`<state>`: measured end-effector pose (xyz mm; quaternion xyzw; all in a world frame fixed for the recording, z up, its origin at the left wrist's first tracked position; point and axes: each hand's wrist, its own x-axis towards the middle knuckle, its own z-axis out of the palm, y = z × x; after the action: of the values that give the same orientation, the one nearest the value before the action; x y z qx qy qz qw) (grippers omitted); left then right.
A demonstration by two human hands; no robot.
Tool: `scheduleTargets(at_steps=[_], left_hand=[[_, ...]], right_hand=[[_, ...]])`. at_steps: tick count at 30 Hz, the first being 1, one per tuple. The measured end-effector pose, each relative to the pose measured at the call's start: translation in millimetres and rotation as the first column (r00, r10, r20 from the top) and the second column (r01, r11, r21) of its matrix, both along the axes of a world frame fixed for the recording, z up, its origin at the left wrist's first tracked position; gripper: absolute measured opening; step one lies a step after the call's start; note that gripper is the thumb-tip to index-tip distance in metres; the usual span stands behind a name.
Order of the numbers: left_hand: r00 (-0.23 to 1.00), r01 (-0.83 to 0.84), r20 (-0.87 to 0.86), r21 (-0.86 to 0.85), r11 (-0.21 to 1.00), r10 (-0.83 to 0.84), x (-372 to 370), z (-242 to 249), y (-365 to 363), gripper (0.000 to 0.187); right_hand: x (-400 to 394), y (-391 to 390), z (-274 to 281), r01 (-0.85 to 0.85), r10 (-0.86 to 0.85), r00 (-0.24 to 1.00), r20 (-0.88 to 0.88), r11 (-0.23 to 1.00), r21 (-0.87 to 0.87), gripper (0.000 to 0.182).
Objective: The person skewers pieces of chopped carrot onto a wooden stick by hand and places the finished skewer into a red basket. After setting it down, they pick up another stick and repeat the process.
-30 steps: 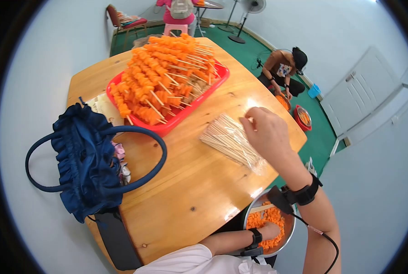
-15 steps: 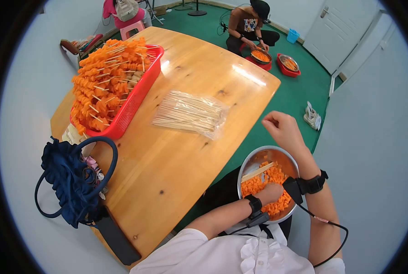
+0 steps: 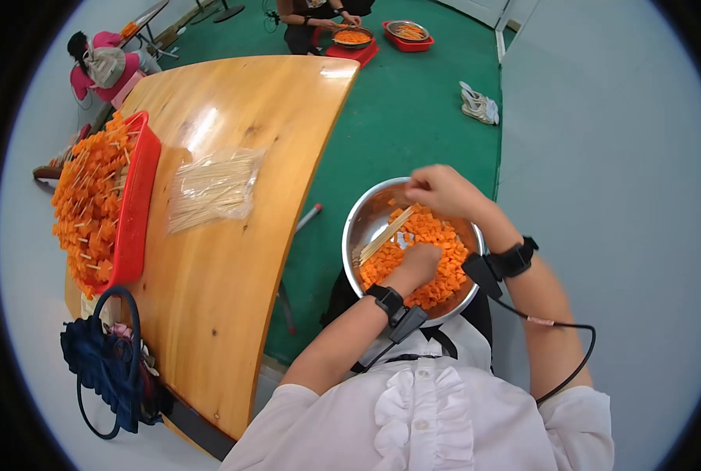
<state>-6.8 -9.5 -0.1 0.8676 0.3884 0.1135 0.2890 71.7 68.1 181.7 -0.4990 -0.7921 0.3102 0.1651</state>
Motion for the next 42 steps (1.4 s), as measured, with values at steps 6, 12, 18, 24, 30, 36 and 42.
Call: scheduleTargets(at_steps=[6,12,18,24,30,36,42], left_hand=[[0.976,-0.215,-0.002,-0.162,0.963,0.217,-3,29,10,0.015],[0.789,-0.606,-0.073,0.063,0.793,0.61,-11,30,27,0.019],[0.719,-0.612,-0.339,0.107,0.784,0.607,-17,25,34,0.02],[0.736,-0.591,-0.325,0.119,0.798,0.594,-10,24,40,0.016],[0.729,-0.613,-0.289,0.125,0.78,0.62,-12,30,44,0.018],[0.709,-0.647,-0.27,0.12,0.753,0.652,-13,41,44,0.018],[0.71,-0.701,0.009,0.105,0.706,0.704,-10,47,38,0.018]], right_hand=[[67,-31,-87,0.409,-0.633,0.667,-0.394,0.753,-0.516,0.017],[63,-43,-154,0.51,-0.719,0.576,-0.389,0.688,-0.516,0.015],[72,-55,-182,0.539,-0.767,0.496,-0.408,0.64,-0.547,0.018],[73,-72,-198,0.607,-0.683,0.615,-0.394,0.729,-0.316,0.02],[68,-79,-192,0.614,-0.643,0.656,-0.396,0.759,-0.214,0.02],[67,-80,-191,0.614,-0.596,0.694,-0.405,0.783,-0.101,0.019],[64,-88,-166,0.625,-0.553,0.706,-0.443,0.78,0.023,0.018]])
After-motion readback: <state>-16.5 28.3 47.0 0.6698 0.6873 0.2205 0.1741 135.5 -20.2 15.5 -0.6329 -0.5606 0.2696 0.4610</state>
